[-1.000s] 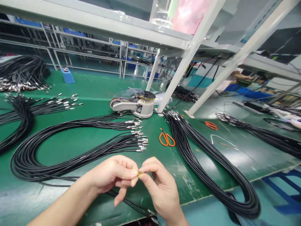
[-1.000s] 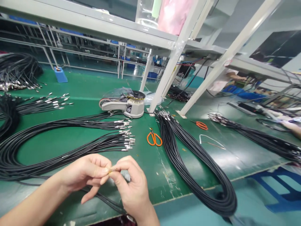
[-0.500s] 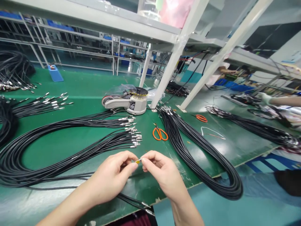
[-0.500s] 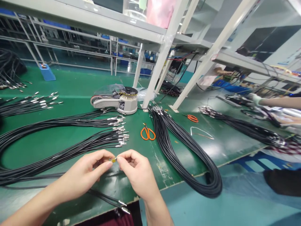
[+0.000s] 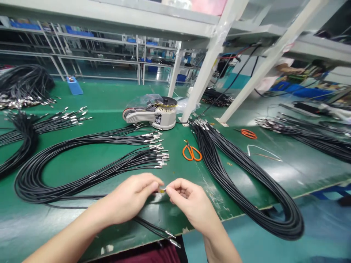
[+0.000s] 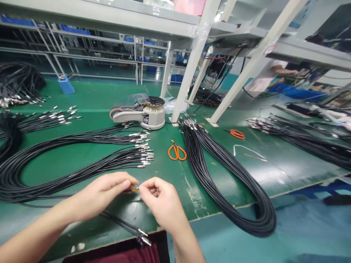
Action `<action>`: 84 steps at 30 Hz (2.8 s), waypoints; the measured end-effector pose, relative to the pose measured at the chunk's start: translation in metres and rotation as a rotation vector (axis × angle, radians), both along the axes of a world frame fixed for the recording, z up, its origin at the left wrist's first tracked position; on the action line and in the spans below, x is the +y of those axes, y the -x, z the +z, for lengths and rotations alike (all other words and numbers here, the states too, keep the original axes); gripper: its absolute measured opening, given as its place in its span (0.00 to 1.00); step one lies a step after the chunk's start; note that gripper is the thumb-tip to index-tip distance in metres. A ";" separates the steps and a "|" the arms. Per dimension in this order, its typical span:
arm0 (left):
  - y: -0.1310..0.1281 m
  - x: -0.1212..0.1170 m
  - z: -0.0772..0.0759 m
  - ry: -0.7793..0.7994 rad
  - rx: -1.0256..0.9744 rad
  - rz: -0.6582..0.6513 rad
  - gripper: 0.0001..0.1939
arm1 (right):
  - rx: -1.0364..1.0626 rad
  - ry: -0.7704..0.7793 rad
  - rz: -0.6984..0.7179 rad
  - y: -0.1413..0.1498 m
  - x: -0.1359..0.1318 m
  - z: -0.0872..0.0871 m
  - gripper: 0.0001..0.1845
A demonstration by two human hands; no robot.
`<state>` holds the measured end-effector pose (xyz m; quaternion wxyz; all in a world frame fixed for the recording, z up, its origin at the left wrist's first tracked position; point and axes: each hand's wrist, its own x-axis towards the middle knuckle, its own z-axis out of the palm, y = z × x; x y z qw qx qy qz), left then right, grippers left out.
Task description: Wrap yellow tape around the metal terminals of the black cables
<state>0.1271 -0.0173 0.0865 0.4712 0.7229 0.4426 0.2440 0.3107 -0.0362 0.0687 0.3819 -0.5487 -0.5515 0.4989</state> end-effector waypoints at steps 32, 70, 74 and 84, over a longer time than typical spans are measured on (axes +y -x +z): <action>-0.011 -0.013 -0.027 0.064 0.105 0.112 0.14 | 0.080 0.074 -0.124 0.002 -0.012 -0.022 0.11; -0.022 0.058 -0.054 -0.570 0.554 0.063 0.12 | -0.179 0.089 0.110 -0.050 -0.015 -0.022 0.10; -0.024 0.048 -0.052 -0.558 0.487 0.108 0.11 | -0.070 0.027 -0.005 -0.034 0.032 -0.023 0.13; -0.024 0.037 -0.053 -0.462 0.150 0.210 0.09 | -0.020 0.035 0.075 -0.003 0.075 -0.014 0.09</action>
